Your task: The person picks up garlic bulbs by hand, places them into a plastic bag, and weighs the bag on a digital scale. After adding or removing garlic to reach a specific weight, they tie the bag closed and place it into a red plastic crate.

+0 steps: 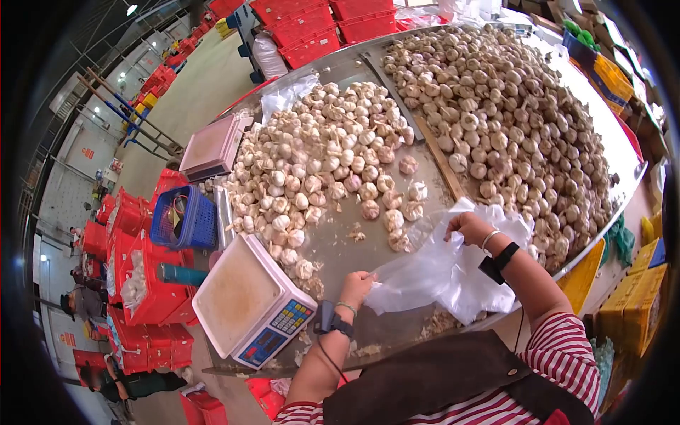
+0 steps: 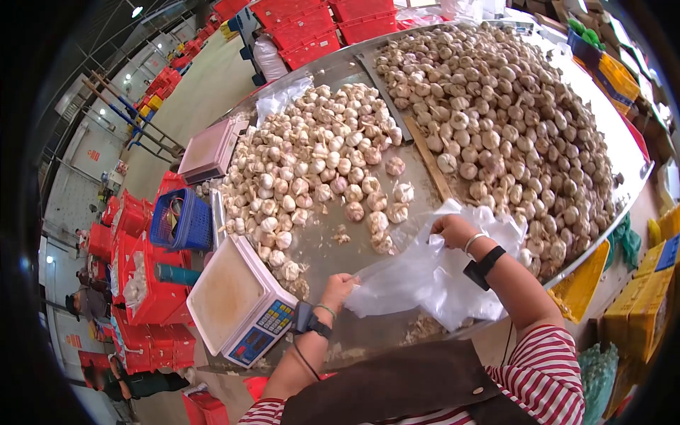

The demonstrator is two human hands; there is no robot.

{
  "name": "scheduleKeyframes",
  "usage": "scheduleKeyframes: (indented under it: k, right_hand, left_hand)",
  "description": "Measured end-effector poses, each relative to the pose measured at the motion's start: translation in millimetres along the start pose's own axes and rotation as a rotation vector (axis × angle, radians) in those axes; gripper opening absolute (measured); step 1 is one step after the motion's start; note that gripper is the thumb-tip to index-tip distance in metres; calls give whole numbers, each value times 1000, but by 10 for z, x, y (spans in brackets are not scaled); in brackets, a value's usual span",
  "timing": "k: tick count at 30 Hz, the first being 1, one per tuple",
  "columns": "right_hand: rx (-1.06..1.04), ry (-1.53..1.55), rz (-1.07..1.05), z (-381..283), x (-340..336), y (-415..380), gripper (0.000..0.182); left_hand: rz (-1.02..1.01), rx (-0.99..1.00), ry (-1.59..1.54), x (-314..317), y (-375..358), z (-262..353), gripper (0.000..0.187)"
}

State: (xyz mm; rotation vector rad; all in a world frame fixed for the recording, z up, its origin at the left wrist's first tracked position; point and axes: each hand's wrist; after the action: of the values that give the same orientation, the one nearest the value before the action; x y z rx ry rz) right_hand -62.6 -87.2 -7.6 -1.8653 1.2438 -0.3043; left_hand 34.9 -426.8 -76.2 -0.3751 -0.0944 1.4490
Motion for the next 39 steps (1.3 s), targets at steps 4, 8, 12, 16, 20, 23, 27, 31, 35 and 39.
scheduleKeyframes:
  k: [4,8,12,16,20,23,27,31,35,39]
  right_hand:
    - [-220,-682,352,-346,-17,473,17]
    - [-101,-804,468,-738,-170,1204,21]
    - [-158,-630,607,-1230,-318,1811,19]
    - [-291,-387,718,-1535,-332,2091,16]
    - [-427,-191,765,-1638,-288,2082,12]
    - [-414,-91,724,-1732,-272,1941,17]
    - [-471,-30,702,-1753,-273,1701,22]
    - [-485,57,607,-1645,-237,1280,21]
    - [-608,70,460,-1451,-147,696,18]
    - [-561,162,312,-1254,-3,-73,12]
  left_hand:
    - [4,-27,653,1,485,329,34]
    - [146,141,718,-162,1201,414,27]
    - [300,84,813,-487,1959,662,26]
    - [395,109,779,-548,2275,848,26]
    - [504,190,668,-511,2398,900,23]
    - [638,362,662,-528,2528,791,17]
    - [743,530,700,-683,2476,797,18]
    - [686,513,877,-884,2004,1154,17]
    - [610,608,950,-852,1182,1558,11]
    - [582,602,1020,-766,277,1625,9]
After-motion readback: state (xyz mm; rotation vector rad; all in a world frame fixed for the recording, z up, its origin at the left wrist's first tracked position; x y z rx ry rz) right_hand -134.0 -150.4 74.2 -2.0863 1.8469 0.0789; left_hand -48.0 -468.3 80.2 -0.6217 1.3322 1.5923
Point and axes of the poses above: each hand's wrist, its own y-axis towards the middle knuckle, its own x-axis out of the palm, z = x × y, and after that the axes turned 15 degrees about x, right-handed
